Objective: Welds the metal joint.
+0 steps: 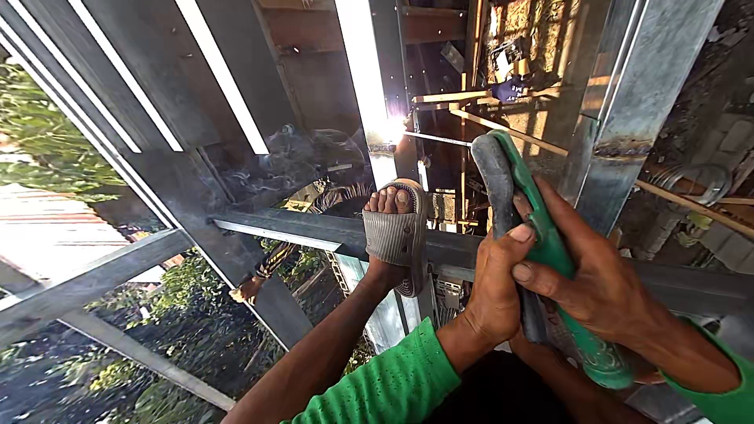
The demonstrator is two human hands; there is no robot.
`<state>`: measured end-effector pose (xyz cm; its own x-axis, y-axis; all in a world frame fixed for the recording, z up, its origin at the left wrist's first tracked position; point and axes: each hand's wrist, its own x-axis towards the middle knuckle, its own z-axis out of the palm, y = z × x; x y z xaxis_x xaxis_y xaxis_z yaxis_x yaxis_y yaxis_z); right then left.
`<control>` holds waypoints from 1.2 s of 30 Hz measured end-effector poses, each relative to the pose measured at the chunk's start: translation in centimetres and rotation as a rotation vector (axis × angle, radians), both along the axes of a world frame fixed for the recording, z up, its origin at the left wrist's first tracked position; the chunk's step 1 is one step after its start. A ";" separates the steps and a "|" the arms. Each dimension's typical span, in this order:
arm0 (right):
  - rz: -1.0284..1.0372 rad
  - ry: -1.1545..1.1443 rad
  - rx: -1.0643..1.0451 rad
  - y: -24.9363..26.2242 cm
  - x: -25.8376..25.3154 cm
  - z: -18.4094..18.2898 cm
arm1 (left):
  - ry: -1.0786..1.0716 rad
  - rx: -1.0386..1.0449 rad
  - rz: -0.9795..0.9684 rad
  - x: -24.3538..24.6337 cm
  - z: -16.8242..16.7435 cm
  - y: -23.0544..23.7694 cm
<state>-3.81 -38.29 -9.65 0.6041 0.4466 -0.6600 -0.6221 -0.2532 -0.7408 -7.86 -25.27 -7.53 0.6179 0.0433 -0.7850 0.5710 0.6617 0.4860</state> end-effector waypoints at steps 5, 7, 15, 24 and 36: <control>0.006 0.010 0.002 0.0 0.0 0.0 | 0.003 -0.018 0.021 0.0 0.2 0.0; 0.009 0.014 -0.001 0.0 0.0 0.1 | 0.003 -0.012 0.021 0.0 0.2 0.0; 0.004 -0.005 -0.006 0.1 0.1 -0.1 | -0.015 0.012 0.008 0.0 0.0 0.0; 0.002 0.016 -0.005 0.2 0.1 -0.1 | 0.007 -0.009 0.032 0.1 -0.1 0.1; 0.003 0.037 -0.010 0.3 0.2 -0.3 | 0.030 -0.012 0.044 0.3 -0.2 0.1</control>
<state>-3.57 -37.96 -9.91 0.5782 0.4418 -0.6859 -0.6481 -0.2620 -0.7150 -7.55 -25.15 -7.68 0.5920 0.0605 -0.8037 0.5551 0.6924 0.4610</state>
